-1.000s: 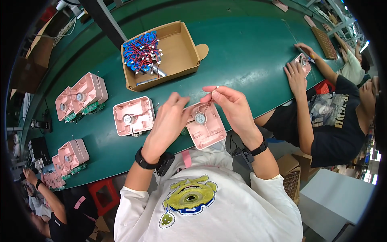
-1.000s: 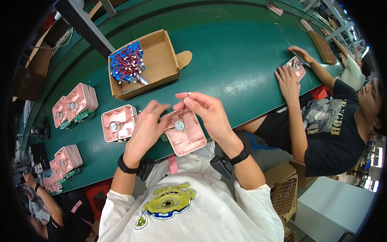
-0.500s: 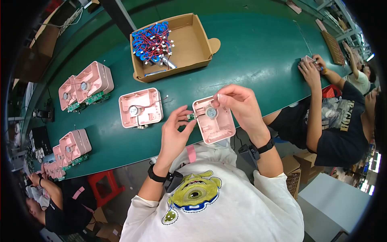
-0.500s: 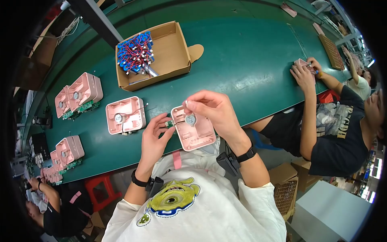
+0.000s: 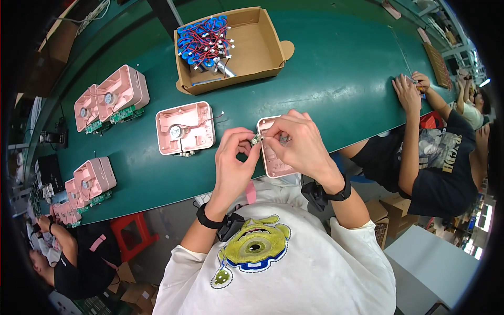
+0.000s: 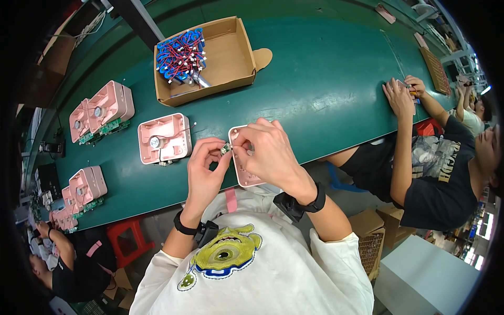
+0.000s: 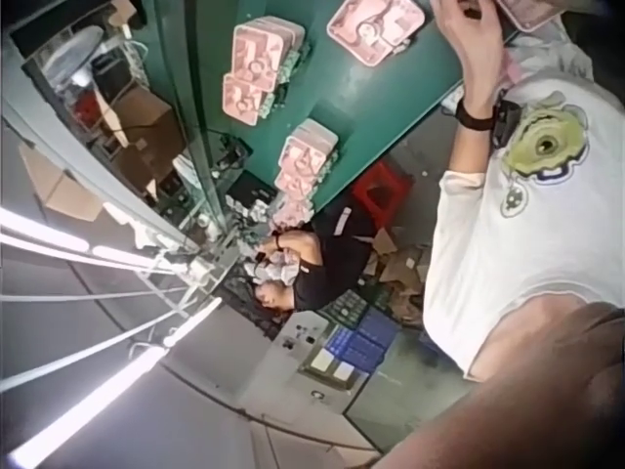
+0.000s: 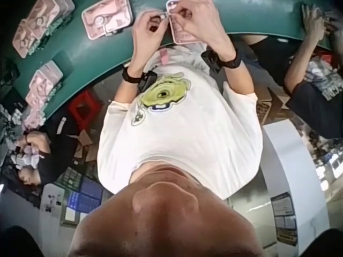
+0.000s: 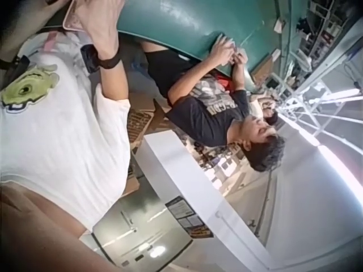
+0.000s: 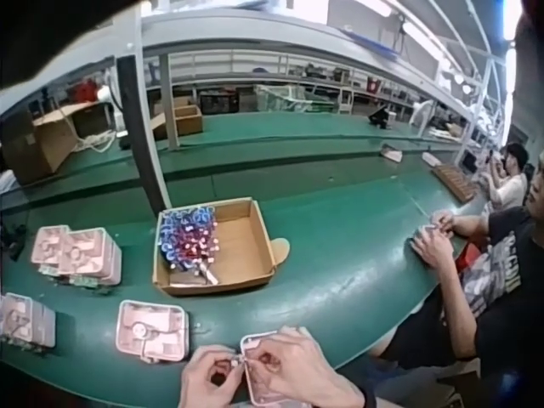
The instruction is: The person picks up a battery from a box, connects its wire to a circuit board, and presses both components into a pink plastic housing. They then set the assembled unit aside and repeat the process with another set of components.
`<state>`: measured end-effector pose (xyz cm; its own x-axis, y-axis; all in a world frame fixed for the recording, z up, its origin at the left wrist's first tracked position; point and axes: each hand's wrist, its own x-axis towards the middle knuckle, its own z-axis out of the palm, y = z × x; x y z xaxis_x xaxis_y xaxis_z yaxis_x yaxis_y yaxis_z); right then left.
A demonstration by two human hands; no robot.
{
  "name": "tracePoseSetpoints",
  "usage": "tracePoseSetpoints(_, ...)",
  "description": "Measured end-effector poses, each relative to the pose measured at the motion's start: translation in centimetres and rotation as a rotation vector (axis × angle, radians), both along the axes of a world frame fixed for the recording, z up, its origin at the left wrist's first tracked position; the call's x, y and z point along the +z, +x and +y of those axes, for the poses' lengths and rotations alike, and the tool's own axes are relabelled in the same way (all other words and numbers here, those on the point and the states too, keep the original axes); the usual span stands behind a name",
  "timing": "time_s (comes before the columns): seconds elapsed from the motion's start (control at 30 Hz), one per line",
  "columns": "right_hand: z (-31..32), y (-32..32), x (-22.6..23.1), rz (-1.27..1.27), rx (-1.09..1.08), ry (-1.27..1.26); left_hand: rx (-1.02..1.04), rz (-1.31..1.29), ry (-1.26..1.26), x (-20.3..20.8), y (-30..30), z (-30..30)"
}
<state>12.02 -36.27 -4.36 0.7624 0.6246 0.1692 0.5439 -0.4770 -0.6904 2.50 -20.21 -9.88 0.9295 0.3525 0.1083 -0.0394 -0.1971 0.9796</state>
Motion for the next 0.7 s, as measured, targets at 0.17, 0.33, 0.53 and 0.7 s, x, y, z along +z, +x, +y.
tracePoseSetpoints(0.17,0.1,-0.1,-0.5,0.015,0.002,-0.014,-0.017,0.028,-0.01,0.1,-0.1,-0.1)
tracePoseSetpoints(0.33,0.1,-0.4,-1.0,-0.006,-0.013,-0.032,-0.024,0.023,0.037,0.6,-0.3,-0.2)
tracePoseSetpoints(0.53,0.3,-0.9,-1.1,-0.035,-0.037,-0.026,-0.029,-0.04,0.118,0.5,-0.5,-0.5)
tracePoseSetpoints(0.7,1.0,-1.6,-1.0,-0.051,-0.069,0.029,-0.006,-0.091,0.198,0.7,-0.5,-0.6)
